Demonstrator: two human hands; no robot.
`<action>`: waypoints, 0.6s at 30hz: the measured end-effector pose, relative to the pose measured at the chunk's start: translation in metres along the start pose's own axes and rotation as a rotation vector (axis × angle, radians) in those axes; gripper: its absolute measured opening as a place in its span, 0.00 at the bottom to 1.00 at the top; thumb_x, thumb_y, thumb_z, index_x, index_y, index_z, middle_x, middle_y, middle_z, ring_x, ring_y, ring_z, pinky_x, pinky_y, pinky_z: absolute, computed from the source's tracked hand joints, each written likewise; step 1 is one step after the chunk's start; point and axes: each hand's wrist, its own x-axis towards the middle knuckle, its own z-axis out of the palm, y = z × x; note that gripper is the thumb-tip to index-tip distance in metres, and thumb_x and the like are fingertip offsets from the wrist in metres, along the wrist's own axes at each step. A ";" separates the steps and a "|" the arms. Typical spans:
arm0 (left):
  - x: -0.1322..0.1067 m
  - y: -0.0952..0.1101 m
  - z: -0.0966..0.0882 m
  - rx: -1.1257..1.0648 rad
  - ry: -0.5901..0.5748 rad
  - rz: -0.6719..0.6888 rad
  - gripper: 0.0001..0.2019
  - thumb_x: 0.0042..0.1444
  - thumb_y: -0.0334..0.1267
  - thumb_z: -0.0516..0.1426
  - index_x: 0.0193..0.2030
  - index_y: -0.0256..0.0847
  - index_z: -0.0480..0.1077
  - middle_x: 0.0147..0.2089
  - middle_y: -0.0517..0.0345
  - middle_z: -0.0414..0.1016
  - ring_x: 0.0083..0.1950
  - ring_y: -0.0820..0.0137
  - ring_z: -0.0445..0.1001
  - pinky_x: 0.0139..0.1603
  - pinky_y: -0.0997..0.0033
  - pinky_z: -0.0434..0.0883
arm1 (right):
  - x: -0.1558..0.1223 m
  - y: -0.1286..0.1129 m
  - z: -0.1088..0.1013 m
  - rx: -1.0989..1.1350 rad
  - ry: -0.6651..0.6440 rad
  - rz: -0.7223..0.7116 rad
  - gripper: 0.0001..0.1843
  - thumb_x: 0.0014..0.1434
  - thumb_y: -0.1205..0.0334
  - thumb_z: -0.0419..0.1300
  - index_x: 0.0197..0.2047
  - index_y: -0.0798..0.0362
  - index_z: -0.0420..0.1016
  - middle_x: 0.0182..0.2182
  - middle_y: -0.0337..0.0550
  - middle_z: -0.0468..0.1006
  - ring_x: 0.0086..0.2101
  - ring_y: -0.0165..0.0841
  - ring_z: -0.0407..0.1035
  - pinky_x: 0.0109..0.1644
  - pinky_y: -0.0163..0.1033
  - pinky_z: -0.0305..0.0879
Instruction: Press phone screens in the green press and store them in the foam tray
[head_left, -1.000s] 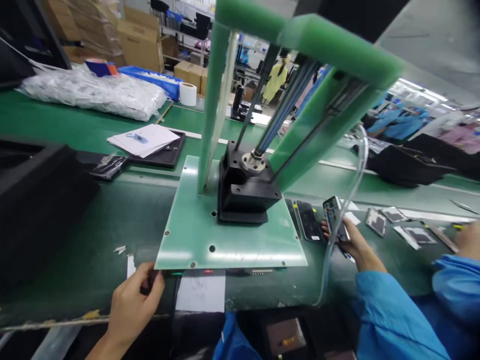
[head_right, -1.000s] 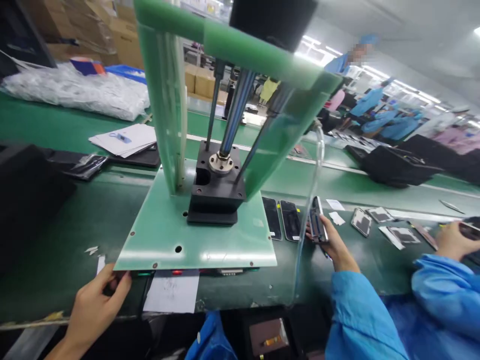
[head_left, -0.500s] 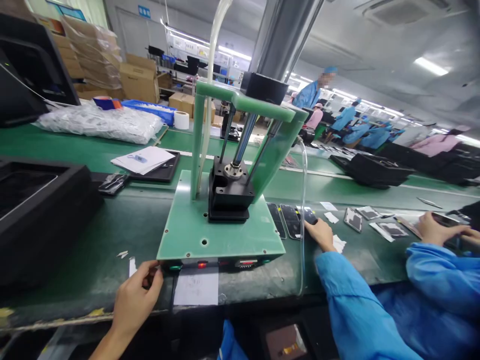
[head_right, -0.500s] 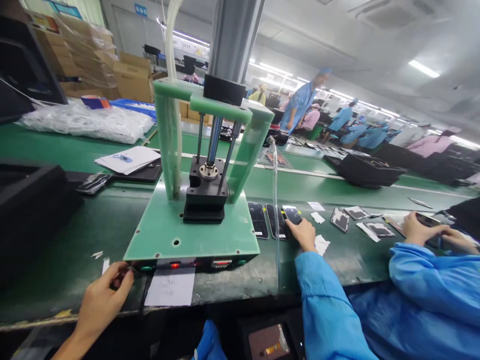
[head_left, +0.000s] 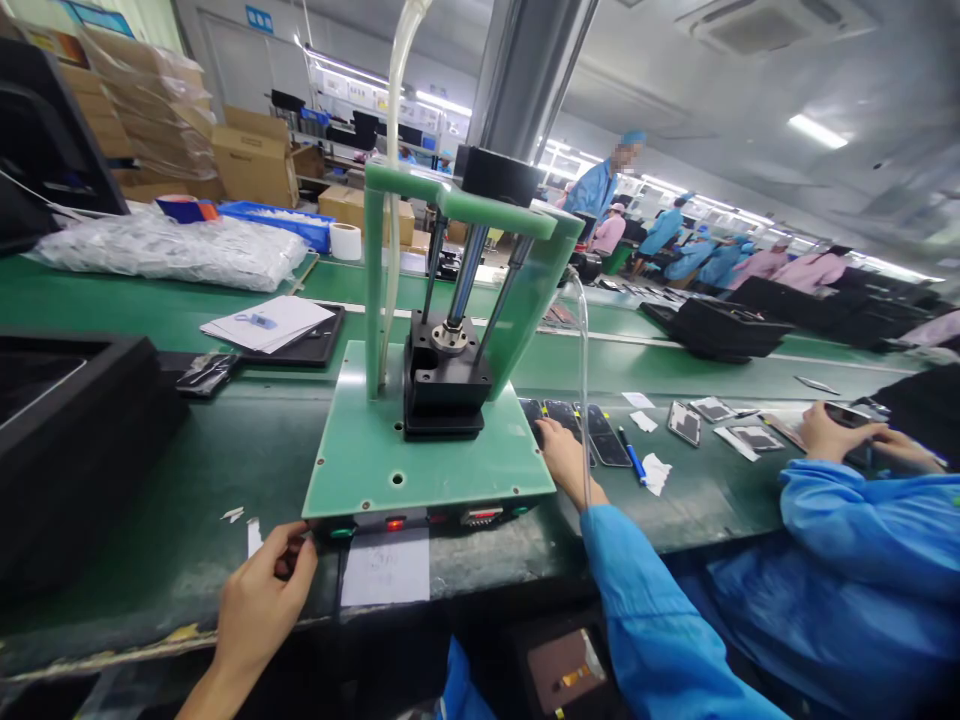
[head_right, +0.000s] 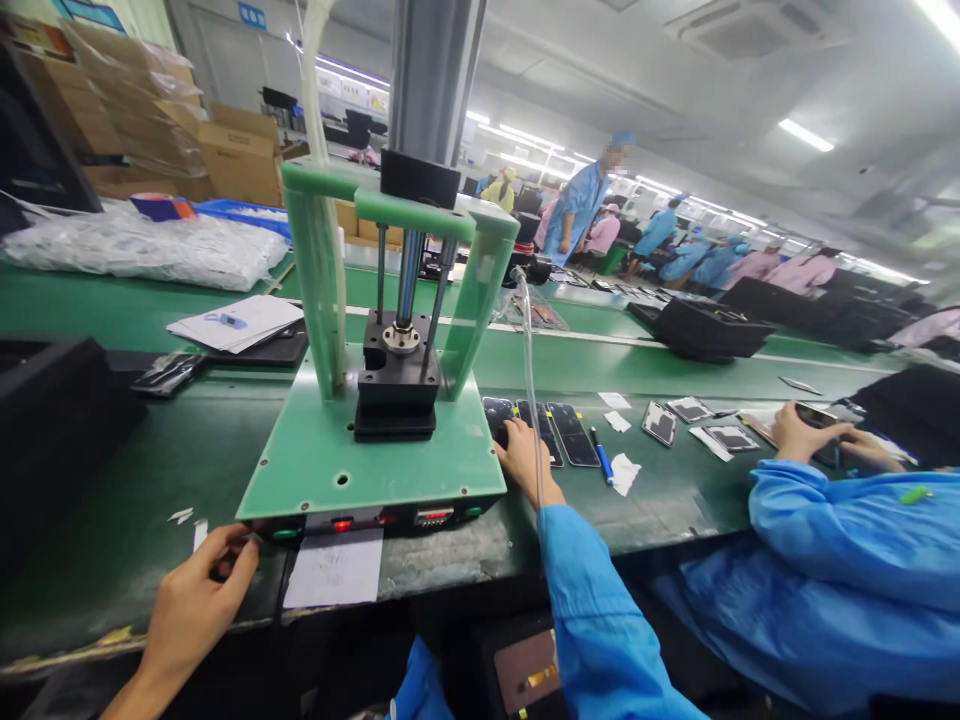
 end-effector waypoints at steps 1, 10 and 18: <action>0.000 -0.002 0.000 0.000 -0.007 0.000 0.13 0.56 0.46 0.54 0.38 0.41 0.75 0.24 0.63 0.75 0.22 0.75 0.72 0.26 0.81 0.69 | 0.000 -0.008 0.002 0.002 -0.025 -0.021 0.23 0.66 0.59 0.61 0.62 0.56 0.69 0.64 0.56 0.65 0.58 0.49 0.64 0.61 0.48 0.61; -0.001 -0.007 0.001 -0.058 0.007 0.017 0.14 0.56 0.48 0.55 0.38 0.42 0.76 0.25 0.63 0.76 0.21 0.75 0.72 0.25 0.81 0.70 | 0.002 -0.023 0.002 0.012 -0.089 -0.020 0.22 0.69 0.65 0.58 0.65 0.56 0.65 0.66 0.57 0.61 0.60 0.46 0.62 0.63 0.53 0.60; -0.002 -0.018 0.005 -0.124 0.015 0.022 0.13 0.55 0.49 0.57 0.38 0.45 0.77 0.27 0.64 0.78 0.23 0.74 0.75 0.25 0.82 0.71 | 0.017 -0.026 -0.009 0.091 -0.077 0.043 0.25 0.69 0.55 0.61 0.65 0.55 0.64 0.63 0.55 0.64 0.52 0.44 0.69 0.58 0.53 0.66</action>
